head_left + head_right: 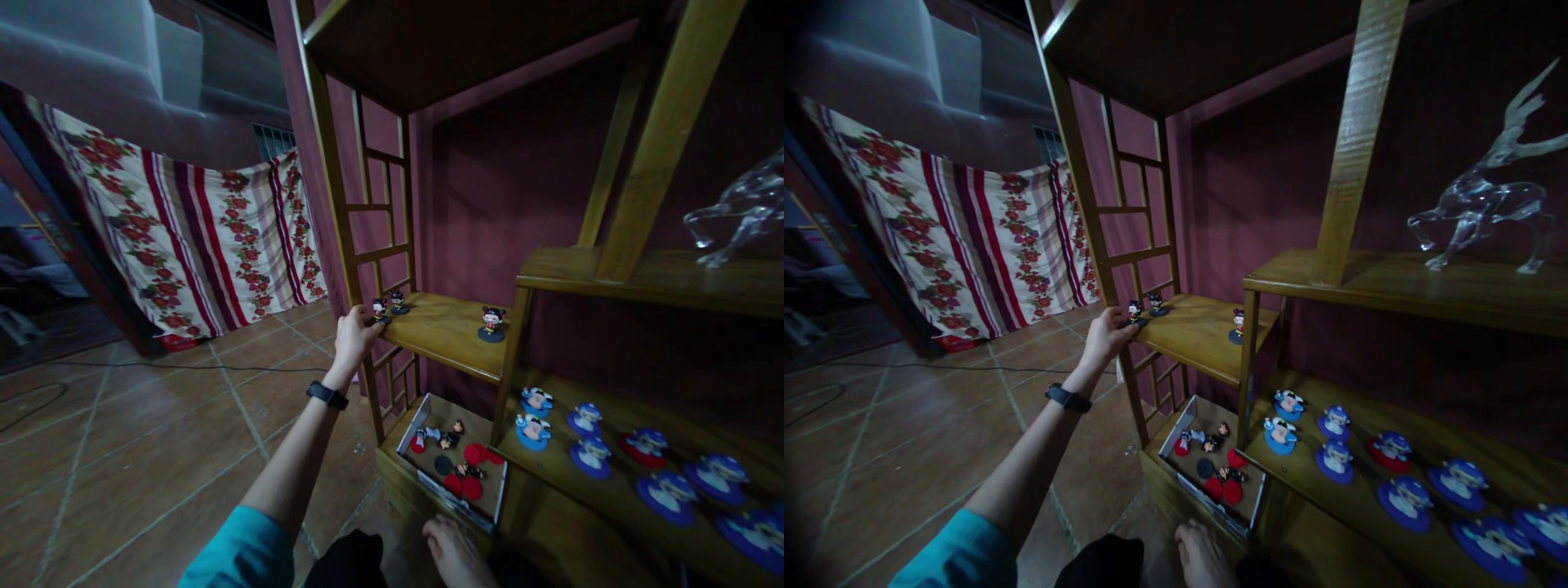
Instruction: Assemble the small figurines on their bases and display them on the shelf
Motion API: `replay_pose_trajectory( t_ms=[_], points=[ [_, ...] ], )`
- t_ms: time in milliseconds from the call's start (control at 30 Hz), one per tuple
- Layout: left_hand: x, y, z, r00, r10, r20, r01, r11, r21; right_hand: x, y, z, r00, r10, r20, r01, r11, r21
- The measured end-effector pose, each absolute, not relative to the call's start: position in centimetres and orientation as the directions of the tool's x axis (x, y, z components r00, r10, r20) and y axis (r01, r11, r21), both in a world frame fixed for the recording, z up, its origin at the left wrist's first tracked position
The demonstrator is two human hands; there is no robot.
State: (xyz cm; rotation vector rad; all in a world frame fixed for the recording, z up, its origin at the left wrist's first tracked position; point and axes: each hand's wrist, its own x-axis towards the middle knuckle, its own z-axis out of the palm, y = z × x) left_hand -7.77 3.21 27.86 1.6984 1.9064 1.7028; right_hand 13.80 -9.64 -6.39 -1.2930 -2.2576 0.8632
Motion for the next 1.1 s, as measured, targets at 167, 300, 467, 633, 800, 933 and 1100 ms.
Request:
replay_pose_trajectory(
  t_ms=[167, 300, 467, 633, 800, 933, 1100],
  points=[
    [-8.0, 3.6, 27.4, -0.346, 0.707, 0.617, 0.669, -0.276, 0.691, 13.8, -9.8, -6.2, -0.501, 0.865, 0.007, 0.640, 0.376, -0.670],
    [-7.6, 3.0, 26.7, -0.345, 0.638, 0.688, 0.623, -0.393, 0.677, 13.8, -9.7, -5.8, -0.504, 0.863, -0.017, 0.660, 0.372, -0.653],
    [-6.6, 0.6, 23.1, -0.452, 0.449, 0.771, 0.573, -0.516, 0.637, 14.2, -10.1, -3.7, -0.487, 0.872, -0.039, 0.680, 0.351, -0.644],
    [-6.2, -0.4, 14.5, -0.462, 0.530, 0.712, 0.522, -0.486, 0.701, 14.8, -9.7, -1.5, -0.457, 0.890, 0.013, 0.612, 0.325, -0.721],
    [-6.0, 1.1, 6.0, -0.439, 0.685, 0.582, 0.431, -0.408, 0.805, 14.5, -6.0, -0.2, -0.350, 0.935, 0.060, 0.571, 0.263, -0.778],
    [-6.0, 2.5, 2.2, -0.464, 0.752, 0.468, 0.329, -0.343, 0.880, 14.1, -0.6, -0.3, -0.273, 0.954, 0.119, 0.579, 0.262, -0.772],
    [-6.7, 4.2, -0.3, -0.507, 0.841, 0.188, 0.061, -0.183, 0.981, 14.1, 6.9, -2.8, -0.069, 0.990, 0.119, 0.611, 0.136, -0.779]
  ],
)
